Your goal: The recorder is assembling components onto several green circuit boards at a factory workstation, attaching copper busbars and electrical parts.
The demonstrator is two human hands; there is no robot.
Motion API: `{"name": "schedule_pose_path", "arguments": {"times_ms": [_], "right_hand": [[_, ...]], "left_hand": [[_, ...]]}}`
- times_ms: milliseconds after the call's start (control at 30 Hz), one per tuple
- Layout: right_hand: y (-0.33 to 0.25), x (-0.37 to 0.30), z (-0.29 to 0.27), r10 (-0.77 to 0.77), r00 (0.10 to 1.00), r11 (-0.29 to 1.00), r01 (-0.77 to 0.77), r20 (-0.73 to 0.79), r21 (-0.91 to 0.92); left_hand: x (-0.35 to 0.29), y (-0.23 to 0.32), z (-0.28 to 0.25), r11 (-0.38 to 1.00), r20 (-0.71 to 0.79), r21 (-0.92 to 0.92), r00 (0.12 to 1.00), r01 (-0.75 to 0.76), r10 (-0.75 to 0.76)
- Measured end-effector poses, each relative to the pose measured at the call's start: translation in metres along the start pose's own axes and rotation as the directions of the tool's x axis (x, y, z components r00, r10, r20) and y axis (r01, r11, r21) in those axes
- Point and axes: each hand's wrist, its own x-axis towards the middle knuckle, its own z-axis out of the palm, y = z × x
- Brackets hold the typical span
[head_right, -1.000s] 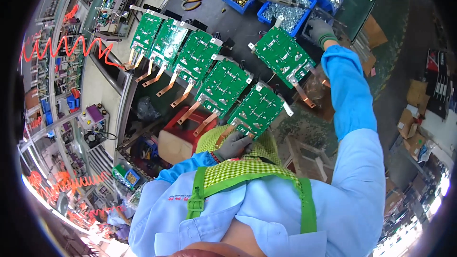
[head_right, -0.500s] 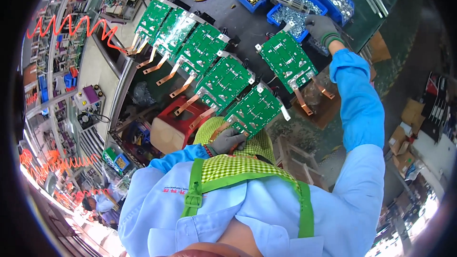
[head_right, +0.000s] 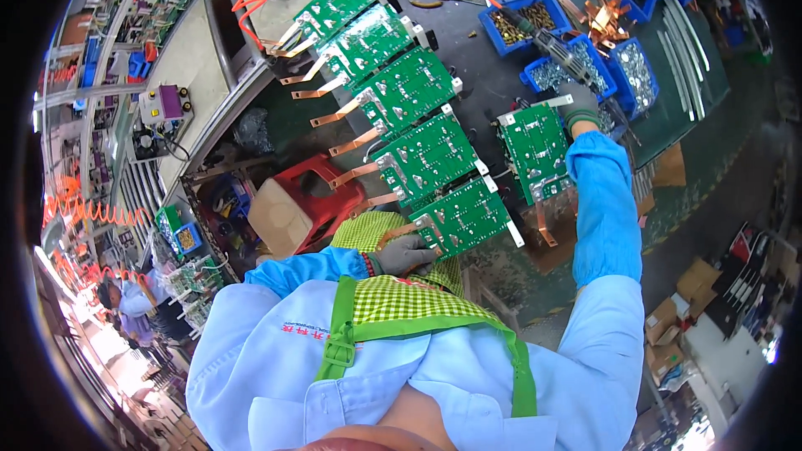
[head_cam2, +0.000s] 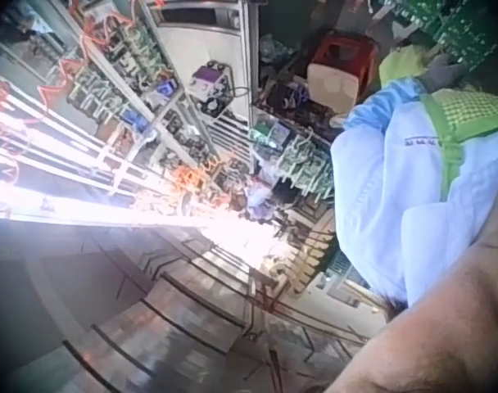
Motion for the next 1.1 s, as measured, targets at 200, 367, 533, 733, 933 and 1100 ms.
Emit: {"name": "schedule_pose_path", "arguments": {"times_ms": [200,367,533,733,933,1100], "right_hand": [[0.005,-0.013,-0.009,0.019,0.997,0.954,0.006,-0.079,0.300],[0.015,-0.043,-0.040,0.249,0.963,0.918,-0.202,-0.100,0.342],[-0.031,-0.155,-0.146,0.340,0.849,0.691,0.065,-0.403,0.720],[-0.177,-0.305,-0.139,0.190,0.916,0.571,0.190,-0.354,0.798],[-0.243,-0.342,-0.029,0.268,0.945,0.517,0.024,-0.188,0.856],[-0.259,-0.342,-0.003,0.267,0.951,0.573,-0.027,-0.155,0.819]], "left_hand": [[-0.003,-0.003,0.003,0.991,0.051,-0.130,0.998,-0.014,0.021],[-0.017,0.011,0.003,0.996,0.007,0.086,1.000,-0.014,0.013],[-0.007,0.007,-0.003,0.968,0.009,0.232,0.996,-0.093,0.093],[0.015,-0.013,-0.020,0.857,0.164,0.344,0.923,-0.385,0.348],[0.011,0.003,-0.012,0.971,0.185,0.074,0.959,-0.229,0.212],[0.009,-0.004,-0.031,0.704,0.407,0.517,0.864,-0.487,0.298]]}}
